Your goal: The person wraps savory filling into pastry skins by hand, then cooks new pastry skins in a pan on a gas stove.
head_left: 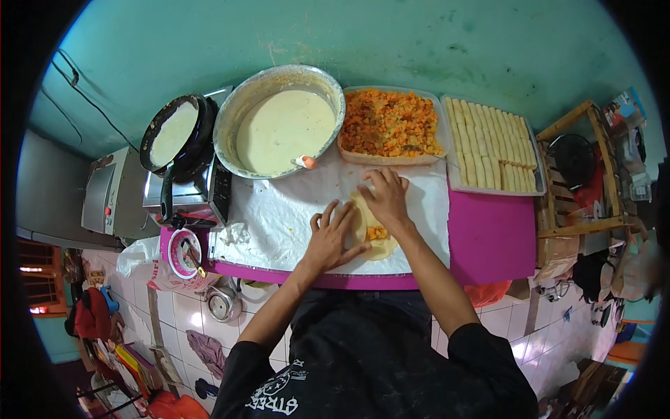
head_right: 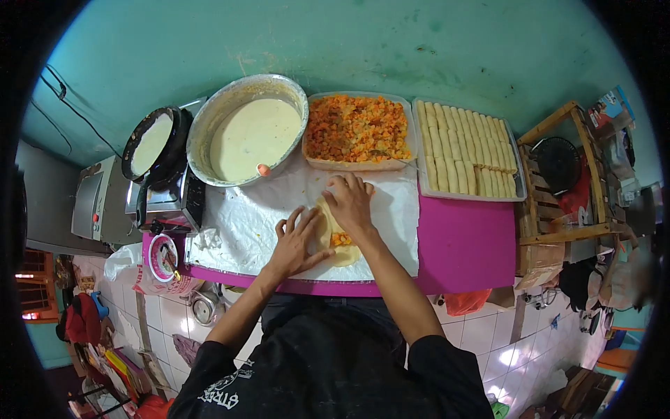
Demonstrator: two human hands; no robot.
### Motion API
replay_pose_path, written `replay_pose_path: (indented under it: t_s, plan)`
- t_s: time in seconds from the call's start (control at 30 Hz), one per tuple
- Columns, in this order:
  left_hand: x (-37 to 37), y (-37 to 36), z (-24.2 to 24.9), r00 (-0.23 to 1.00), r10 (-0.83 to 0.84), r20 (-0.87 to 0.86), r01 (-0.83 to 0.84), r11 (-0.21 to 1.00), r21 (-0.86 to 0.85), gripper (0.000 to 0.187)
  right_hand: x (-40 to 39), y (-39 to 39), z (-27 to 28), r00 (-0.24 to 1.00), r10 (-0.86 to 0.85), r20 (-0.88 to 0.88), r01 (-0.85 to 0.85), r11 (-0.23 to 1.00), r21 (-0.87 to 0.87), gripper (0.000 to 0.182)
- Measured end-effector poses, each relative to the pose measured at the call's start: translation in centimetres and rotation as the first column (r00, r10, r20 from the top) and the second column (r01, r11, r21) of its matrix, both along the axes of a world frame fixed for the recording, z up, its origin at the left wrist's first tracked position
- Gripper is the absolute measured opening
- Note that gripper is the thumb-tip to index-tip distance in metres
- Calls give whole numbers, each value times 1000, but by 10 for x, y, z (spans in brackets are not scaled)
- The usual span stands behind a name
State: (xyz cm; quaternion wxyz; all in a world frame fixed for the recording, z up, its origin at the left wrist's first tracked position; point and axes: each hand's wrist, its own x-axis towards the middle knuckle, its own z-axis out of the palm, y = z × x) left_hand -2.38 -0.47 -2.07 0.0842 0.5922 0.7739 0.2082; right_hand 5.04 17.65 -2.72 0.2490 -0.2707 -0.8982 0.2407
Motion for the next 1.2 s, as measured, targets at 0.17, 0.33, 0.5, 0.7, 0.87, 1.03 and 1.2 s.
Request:
replay_pose_path:
  t_s: [0.17, 0.33, 0.5, 0.7, 0.87, 1.03, 1.2]
  plan:
    - [-20, 43, -3, 993, 50, -105, -40, 995, 93, 52, 83, -6, 14, 980, -157, 119, 161, 986, -28, 34]
    - [0, 99, 15, 947, -319, -34, 320, 943, 92, 39, 138, -56, 11, 948, -220, 231, 256, 957, -139, 52]
    - [11, 124, 29, 781, -618, -92, 596, 781, -187, 18, 135, -82, 8, 934, -327, 141, 347, 925, -156, 49]
    - [-9, 95, 36, 862, -501, -72, 499, 865, -44, 6, 118, -84, 8, 935, -339, 104, 352, 920, -169, 38]
    - [-21, 56, 33, 940, -339, -33, 341, 936, 88, 17, 113, -85, 6, 985, -150, 87, 162, 974, -160, 21]
    - [0, 35, 32, 955, -298, -16, 297, 947, 121, 28, 118, -86, 14, 994, -47, 96, 45, 999, 23, 14]
    - [1, 25, 26, 991, -78, 109, 62, 988, 143, 29, 112, -47, 28, 999, -15, -41, 7, 979, -204, 23]
